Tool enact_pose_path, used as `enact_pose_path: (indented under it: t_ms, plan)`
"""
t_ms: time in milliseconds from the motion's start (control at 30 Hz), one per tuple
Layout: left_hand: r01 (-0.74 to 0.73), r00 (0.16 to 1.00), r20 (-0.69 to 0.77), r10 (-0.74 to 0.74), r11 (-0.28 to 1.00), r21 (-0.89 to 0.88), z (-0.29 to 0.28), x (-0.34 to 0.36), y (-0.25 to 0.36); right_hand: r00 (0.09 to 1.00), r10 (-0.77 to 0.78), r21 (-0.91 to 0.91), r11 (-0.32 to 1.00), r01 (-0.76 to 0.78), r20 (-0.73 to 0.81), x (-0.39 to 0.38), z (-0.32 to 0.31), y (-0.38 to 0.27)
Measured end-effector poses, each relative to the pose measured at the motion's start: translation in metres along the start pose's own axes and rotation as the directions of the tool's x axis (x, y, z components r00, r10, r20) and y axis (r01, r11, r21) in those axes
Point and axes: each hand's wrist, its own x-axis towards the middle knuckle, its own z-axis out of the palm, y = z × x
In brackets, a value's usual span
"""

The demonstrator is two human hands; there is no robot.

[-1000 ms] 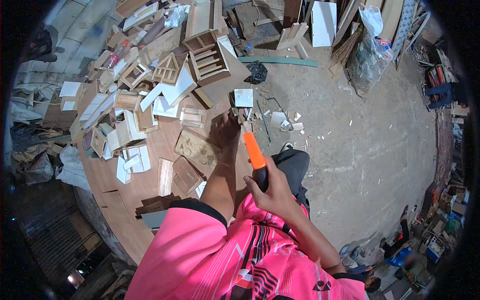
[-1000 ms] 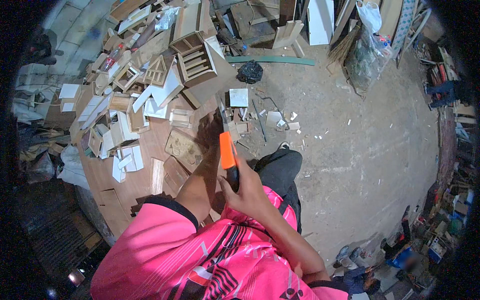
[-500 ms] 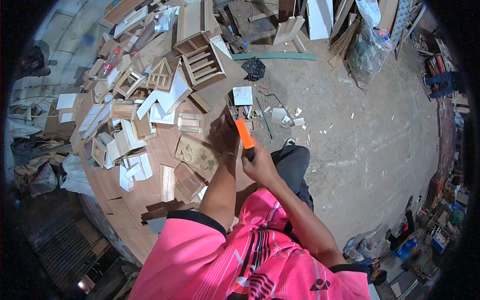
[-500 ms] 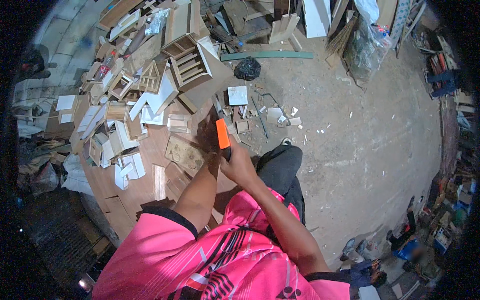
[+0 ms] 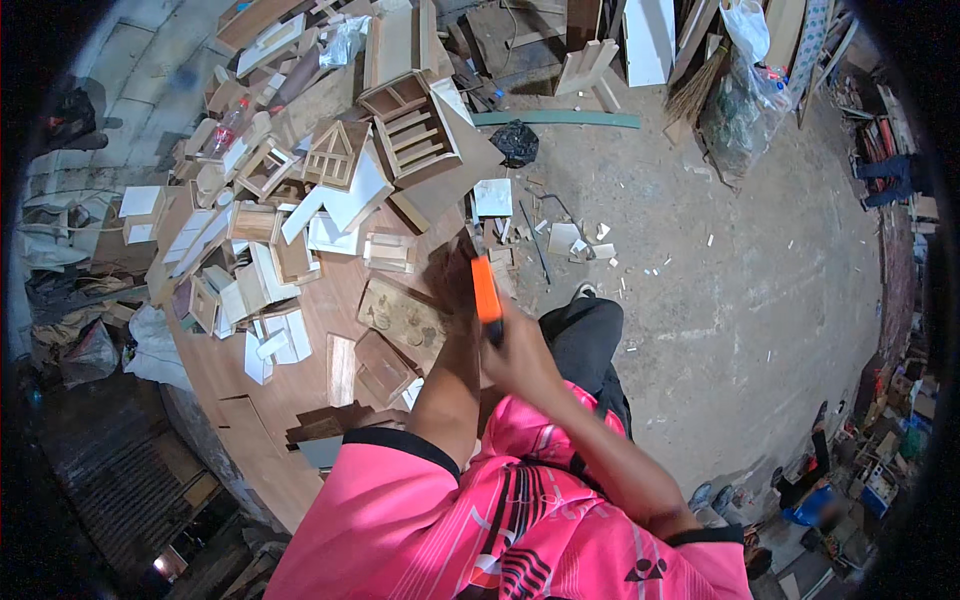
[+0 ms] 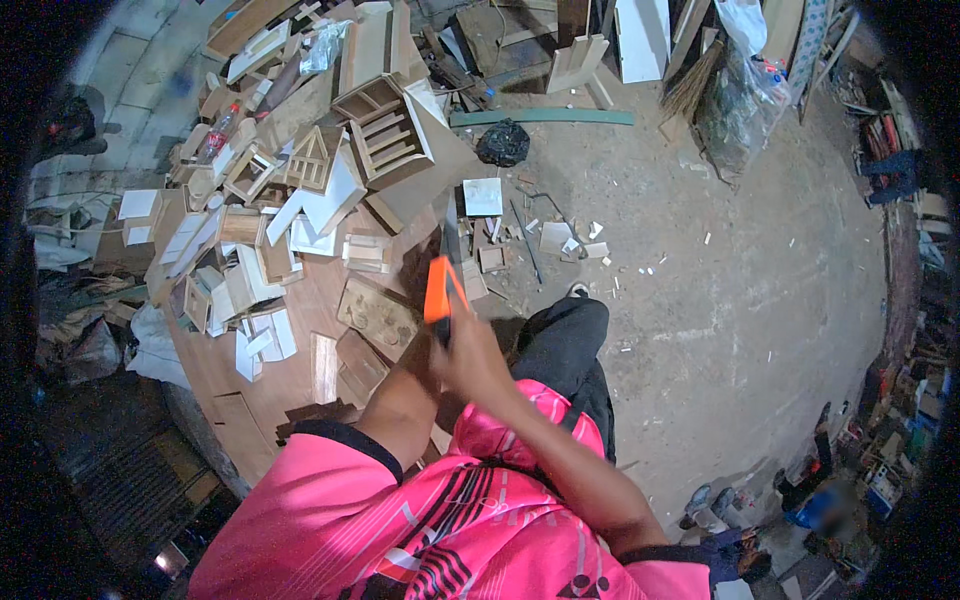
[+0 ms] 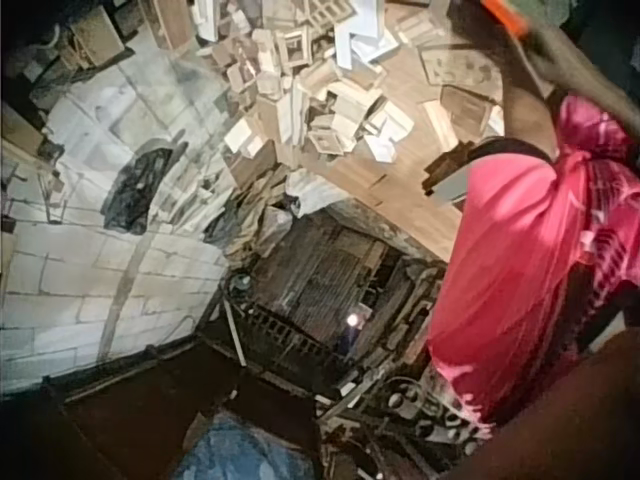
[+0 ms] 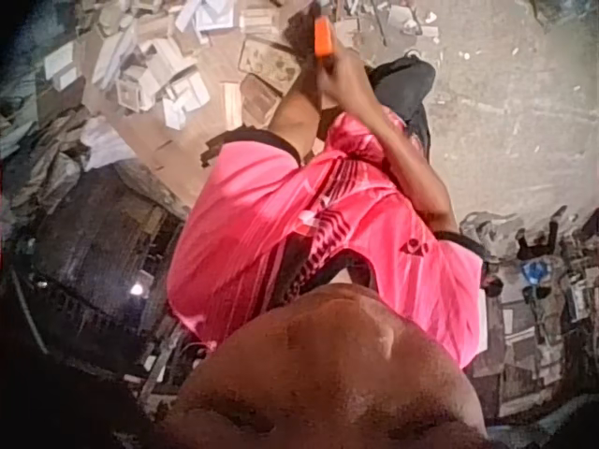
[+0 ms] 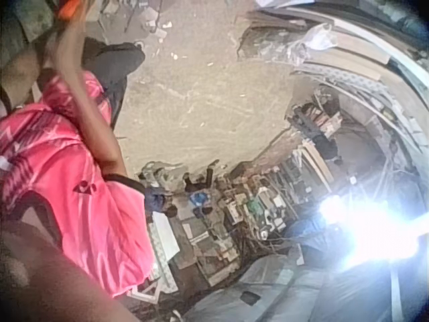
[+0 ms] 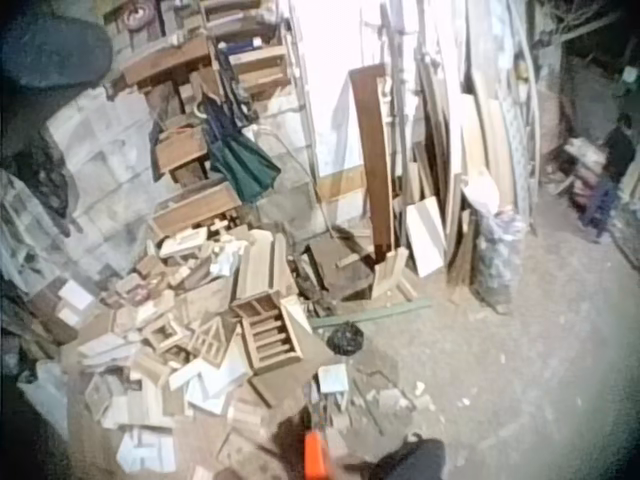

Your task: The recorder uses a handsaw to cut pieces of wood and manages various small wooden project components on a workbench.

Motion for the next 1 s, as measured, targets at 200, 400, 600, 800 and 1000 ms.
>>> enact_pose_path:
  t_ms: [200,400,600,800,1000]
  plan:
    - [0.004,1.0,0.016,-0.004,1.0,0.002,-0.001,0.0,0.002,0.989,0.128,-0.012,0.992,-0.128,0.077,0.006,-0.005,-0.001]
    - [0.015,1.0,0.013,-0.015,1.0,-0.008,-0.004,-0.001,0.003,0.998,0.028,0.0,1.0,-0.028,0.052,-0.012,-0.006,0.003]
    - [0.029,0.999,0.033,-0.029,1.0,-0.005,-0.009,0.001,0.003,0.988,-0.157,0.062,0.986,0.157,0.0,-0.037,0.007,0.013]
    - [0.076,0.993,0.09,-0.076,0.997,0.002,-0.011,0.001,0.008,0.993,0.007,0.083,0.996,-0.017,0.116,-0.062,-0.023,-0.015]
    - [0.112,0.993,0.044,-0.11,0.993,-0.047,-0.013,-0.003,0.008,0.993,0.097,0.078,0.992,-0.102,0.061,-0.014,-0.006,0.03]
